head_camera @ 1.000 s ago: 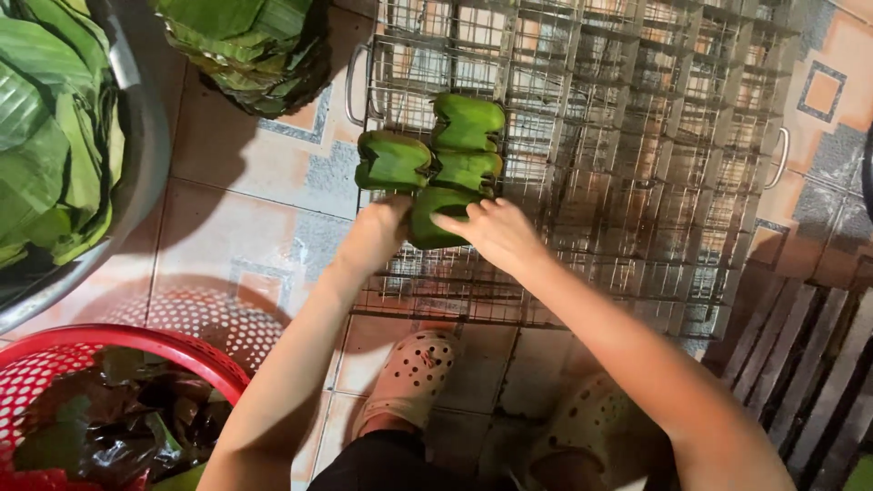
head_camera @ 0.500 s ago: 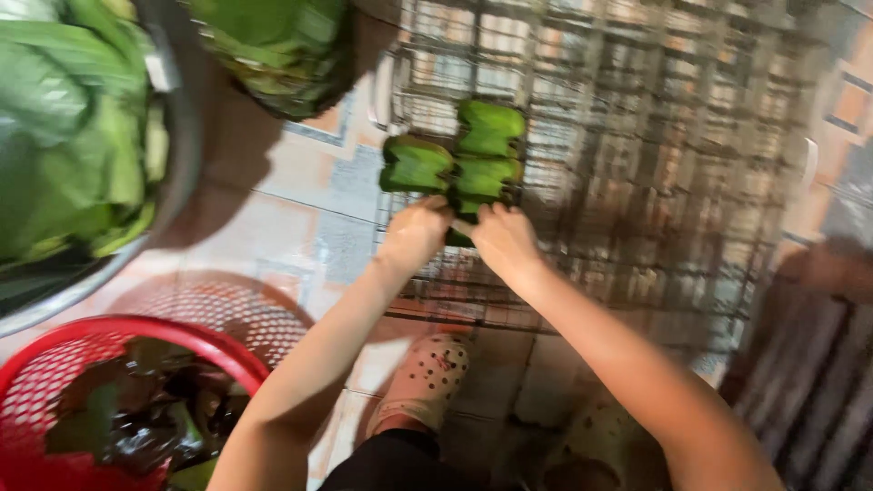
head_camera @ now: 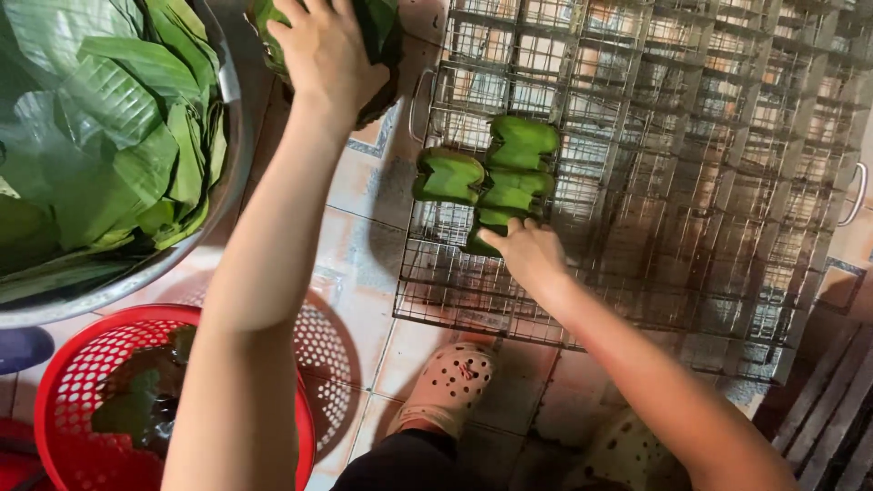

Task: Arranging folded banana leaves into a metal wire rack.

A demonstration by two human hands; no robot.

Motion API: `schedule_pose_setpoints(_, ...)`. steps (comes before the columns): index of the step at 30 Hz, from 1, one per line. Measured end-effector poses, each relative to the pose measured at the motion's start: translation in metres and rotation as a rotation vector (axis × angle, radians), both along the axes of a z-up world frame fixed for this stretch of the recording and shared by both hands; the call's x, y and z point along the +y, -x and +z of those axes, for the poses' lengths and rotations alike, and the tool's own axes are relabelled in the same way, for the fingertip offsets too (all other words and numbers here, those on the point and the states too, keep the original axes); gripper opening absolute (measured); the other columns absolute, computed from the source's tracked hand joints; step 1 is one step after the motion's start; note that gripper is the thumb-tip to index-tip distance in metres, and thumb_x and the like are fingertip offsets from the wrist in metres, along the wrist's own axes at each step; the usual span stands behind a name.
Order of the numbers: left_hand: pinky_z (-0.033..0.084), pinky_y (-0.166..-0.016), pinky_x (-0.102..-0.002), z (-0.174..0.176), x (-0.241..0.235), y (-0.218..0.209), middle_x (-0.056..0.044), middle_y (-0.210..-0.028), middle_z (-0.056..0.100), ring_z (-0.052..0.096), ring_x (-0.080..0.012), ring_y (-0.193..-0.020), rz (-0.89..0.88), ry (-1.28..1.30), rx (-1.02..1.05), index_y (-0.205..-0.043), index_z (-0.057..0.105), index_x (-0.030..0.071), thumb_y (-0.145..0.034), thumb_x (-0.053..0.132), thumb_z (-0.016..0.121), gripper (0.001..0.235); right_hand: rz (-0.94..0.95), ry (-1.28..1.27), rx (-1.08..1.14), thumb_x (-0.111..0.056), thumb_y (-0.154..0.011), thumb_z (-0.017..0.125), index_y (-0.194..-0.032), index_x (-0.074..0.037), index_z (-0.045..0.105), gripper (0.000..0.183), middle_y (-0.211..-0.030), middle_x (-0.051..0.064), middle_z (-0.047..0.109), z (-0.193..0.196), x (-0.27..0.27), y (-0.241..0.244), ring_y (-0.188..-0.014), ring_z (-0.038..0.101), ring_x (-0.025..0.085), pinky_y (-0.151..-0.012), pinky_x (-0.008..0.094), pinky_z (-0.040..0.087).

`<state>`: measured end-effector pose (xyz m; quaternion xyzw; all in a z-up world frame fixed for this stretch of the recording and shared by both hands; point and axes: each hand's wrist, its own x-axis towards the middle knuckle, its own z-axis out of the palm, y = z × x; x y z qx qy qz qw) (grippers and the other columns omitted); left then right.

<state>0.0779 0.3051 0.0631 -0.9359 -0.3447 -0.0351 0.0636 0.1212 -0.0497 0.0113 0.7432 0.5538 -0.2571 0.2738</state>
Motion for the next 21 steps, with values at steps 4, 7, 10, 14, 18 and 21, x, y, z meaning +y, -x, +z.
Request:
schedule_pose_setpoints(4, 0.051, -0.09, -0.063, -0.052, 0.009, -0.017, -0.035, -0.128, 0.057, 0.055, -0.0556, -0.116, 0.057, -0.219, 0.128, -0.139, 0.048, -0.006, -0.083, 0.042, 0.072, 0.077, 0.009, -0.075, -0.013, 0.001, -0.099, 0.048, -0.15, -0.047, 0.041, 0.07, -0.14, 0.026, 0.052, -0.009, -0.002, -0.001, -0.112, 0.068, 0.034, -0.061, 0.029, 0.064)
schedule_pose_setpoints(7, 0.056, -0.086, -0.056, -0.074, 0.016, -0.016, -0.033, -0.12, 0.064, 0.064, -0.0513, -0.107, 0.061, -0.509, 0.118, -0.133, 0.053, -0.007, -0.091, 0.026, 0.067, 0.055, -0.004, -0.043, -0.01, 0.0, -0.1, 0.048, -0.152, -0.046, 0.042, 0.069, -0.135, 0.023, 0.057, -0.005, -0.003, 0.001, -0.115, 0.068, 0.033, -0.067, 0.031, 0.062)
schedule_pose_setpoints(10, 0.058, -0.079, -0.048, -0.065, 0.029, -0.003, -0.029, -0.113, 0.068, 0.069, -0.0444, -0.1, 0.015, -0.425, 0.093, -0.123, 0.057, -0.009, -0.096, 0.013, 0.066, 0.035, -0.038, -0.059, 0.004, 0.0, -0.099, 0.048, -0.152, -0.046, 0.041, 0.071, -0.137, 0.025, 0.056, -0.012, -0.007, 0.002, -0.115, 0.067, 0.034, -0.068, 0.032, 0.062)
schedule_pose_setpoints(14, 0.057, -0.073, -0.042, -0.035, 0.046, 0.029, -0.022, -0.104, 0.07, 0.071, -0.0364, -0.093, -0.048, -0.076, -0.156, -0.119, 0.062, -0.003, -0.083, 0.01, 0.076, 0.041, -0.042, -0.072, 0.016, -0.005, -0.101, 0.048, -0.153, -0.046, 0.04, 0.067, -0.137, 0.021, 0.057, -0.008, -0.004, 0.002, -0.117, 0.066, 0.033, -0.083, 0.037, 0.06)
schedule_pose_setpoints(18, 0.057, -0.083, -0.04, -0.008, 0.045, 0.064, -0.021, -0.105, 0.073, 0.072, -0.0326, -0.097, -0.154, 0.175, -0.691, -0.127, 0.063, -0.005, -0.08, 0.007, 0.083, 0.052, -0.002, -0.087, 0.002, -0.003, -0.1, 0.048, -0.155, -0.045, 0.036, 0.07, -0.141, 0.024, 0.054, -0.018, -0.008, -0.001, -0.115, 0.066, 0.034, -0.081, 0.036, 0.061)
schedule_pose_setpoints(21, 0.06, -0.098, -0.037, -0.037, 0.061, 0.087, -0.023, -0.117, 0.076, 0.076, -0.0311, -0.109, -0.218, 0.45, -1.176, -0.13, 0.065, -0.007, -0.088, -0.007, 0.075, 0.043, -0.005, -0.108, 0.031, 0.003, -0.094, 0.055, -0.154, -0.044, 0.035, 0.079, -0.145, 0.023, 0.049, -0.025, -0.01, -0.005, -0.121, 0.061, 0.038, -0.077, 0.033, 0.062)
